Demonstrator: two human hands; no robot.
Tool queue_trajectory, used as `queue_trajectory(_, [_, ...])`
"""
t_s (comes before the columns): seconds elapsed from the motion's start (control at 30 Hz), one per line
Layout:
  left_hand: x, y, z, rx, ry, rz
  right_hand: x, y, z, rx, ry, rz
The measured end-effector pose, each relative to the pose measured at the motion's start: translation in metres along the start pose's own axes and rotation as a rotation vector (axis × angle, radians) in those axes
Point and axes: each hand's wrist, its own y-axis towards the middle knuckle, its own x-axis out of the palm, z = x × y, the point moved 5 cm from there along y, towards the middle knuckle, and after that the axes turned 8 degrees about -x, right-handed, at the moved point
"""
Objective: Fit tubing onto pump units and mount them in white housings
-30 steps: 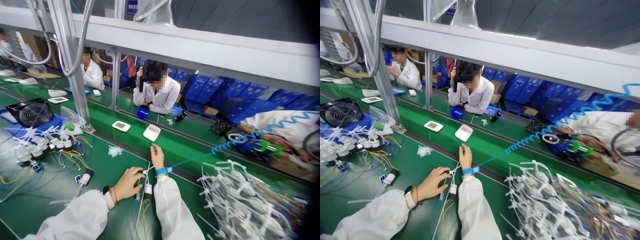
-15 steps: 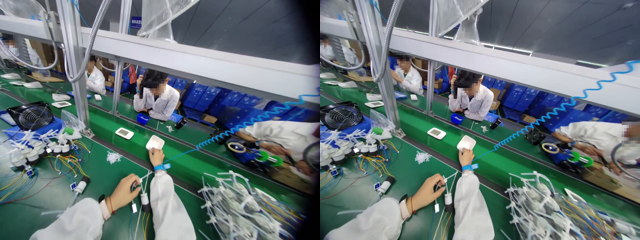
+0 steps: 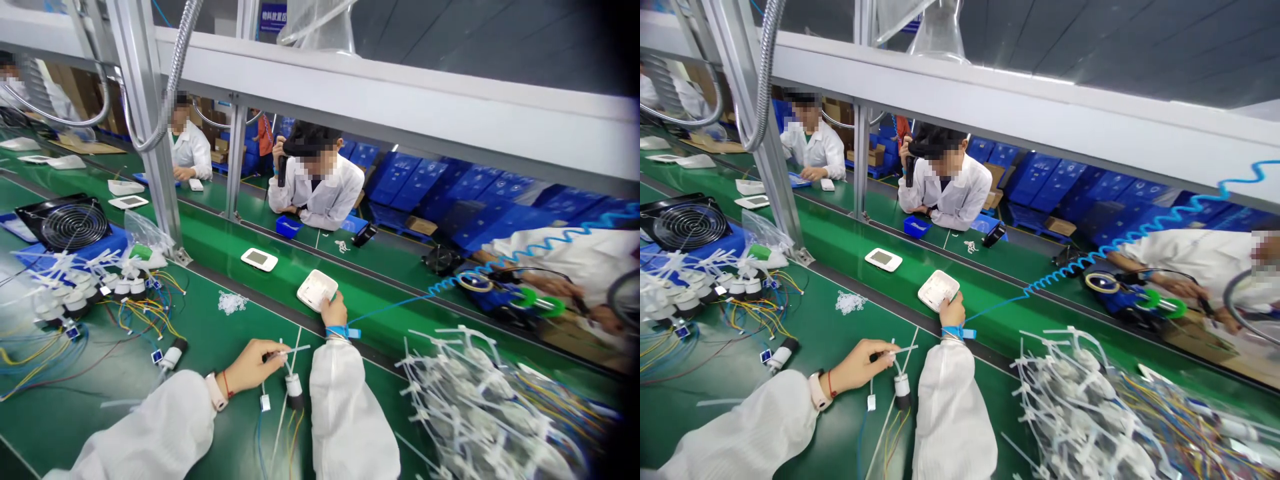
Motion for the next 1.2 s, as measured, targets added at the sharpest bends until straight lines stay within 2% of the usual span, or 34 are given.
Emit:
queue_trajectory(0.1, [0.001,-0.001,0.001,0.025,0.007,-0.033,-0.007,-0.007,0.0,-0.048,0.061,0.048])
queue_trajectory(0.2, [0.0,-0.002,0.001,0.042,0.061,-0.011,-0.014,-0.024,0.0,-0.12,0.137,0.105])
queue_trajectory(0.3, [-0.001,-0.004,0.004,0.116,0.189,-0.003,-0.022,-0.052,0.004,-0.176,0.208,0.145])
queue_trajectory(0.4, [-0.002,-0.009,0.014,0.231,0.414,-0.005,-0.033,-0.086,0.01,-0.238,0.305,0.181])
queue_trajectory(0.53, [-0.007,-0.024,0.045,0.387,0.734,0.065,-0.048,-0.125,0.02,-0.237,0.357,0.173])
queue_trajectory(0.63, [-0.015,-0.041,0.078,0.545,0.799,0.129,-0.055,-0.147,0.02,-0.272,0.359,0.138])
queue_trajectory(0.73, [-0.027,-0.053,0.105,0.641,0.884,0.119,-0.055,-0.166,0.012,-0.34,0.357,0.074])
queue_trajectory(0.93, [-0.048,-0.062,0.133,0.537,1.11,-0.04,-0.051,-0.187,-0.006,-0.39,0.365,-0.026])
queue_trajectory(1.07, [-0.047,-0.069,0.144,0.553,1.102,-0.193,-0.048,-0.198,-0.012,-0.379,0.385,-0.086])
queue_trajectory(1.2, [-0.05,-0.061,0.14,0.377,0.957,-0.332,-0.046,-0.208,-0.014,-0.358,0.387,-0.122])
